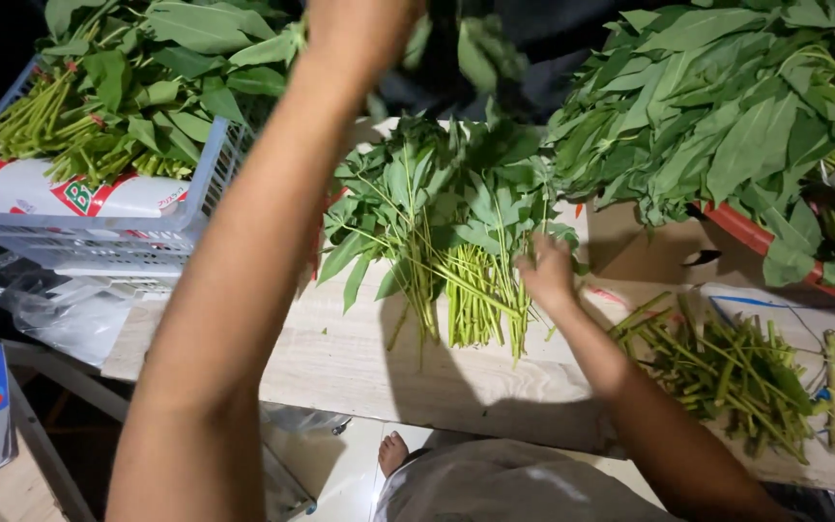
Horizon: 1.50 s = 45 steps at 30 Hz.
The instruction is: Sorting and bundling leafy green vegetables on a production table.
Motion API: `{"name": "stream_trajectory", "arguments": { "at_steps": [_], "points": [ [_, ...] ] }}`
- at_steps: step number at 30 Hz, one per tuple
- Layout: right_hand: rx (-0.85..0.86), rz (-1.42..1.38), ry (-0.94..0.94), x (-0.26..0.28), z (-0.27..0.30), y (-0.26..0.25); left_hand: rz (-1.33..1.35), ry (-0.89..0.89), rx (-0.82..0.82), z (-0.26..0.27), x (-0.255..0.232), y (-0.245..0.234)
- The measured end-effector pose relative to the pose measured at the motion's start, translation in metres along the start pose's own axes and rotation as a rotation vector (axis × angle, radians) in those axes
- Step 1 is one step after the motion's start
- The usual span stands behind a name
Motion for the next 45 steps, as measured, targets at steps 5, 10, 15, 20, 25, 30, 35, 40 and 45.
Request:
{"name": "stream_trajectory", "arguments": {
  "at_steps": [5,10,15,20,25,30,35,40,45],
  "points": [
    [0.185,-0.963,0.234,0.071,-0.019,-0.053,0.023,0.17,0.03,0.052,-0.057,0.026],
    [0.442,-1.274,0.37,0.094,-0.034,-0.048,0.188,0.3,0.126,0.109,-0.104,0.075],
    [0.383,-1.263,0.461,0.067,-0.035,-0.019,0.207,0.252,0.154,0.144,-0.117,0.102],
    [0.266,-1.235,0.393,0.067,-0.036,-0.013,0.263,0.194,0.379,0.161,-0.128,0.092],
    [0.193,-1.243,0.276,0.077,-0.031,-0.004,0.259,0.123,0.404,0.178,-0.134,0.093],
    [0.172,-1.203,0.247,0.078,-0.032,0.002,0.388,-0.103,0.584,0.189,-0.137,0.123],
    [0.167,-1.216,0.266,0.073,-0.036,0.005,0.466,-0.261,0.607,0.197,-0.143,0.154],
    [0.161,-1.272,0.285,0.065,-0.044,0.007,0.53,-0.504,0.682,0.197,-0.136,0.158],
    [0.243,-1.289,0.332,0.06,-0.047,0.005,0.78,-0.623,0.59,0.174,-0.13,0.092]
  ]
}}
Point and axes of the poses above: each hand's wrist, its own z-axis away from the middle knuckle, its own y-axis out of the palm, x = y × z, the point moved 5 cm from there along -z, towards the middle knuckle, and after that the axes turned 5 degrees about -z, right-handed, at the moved point
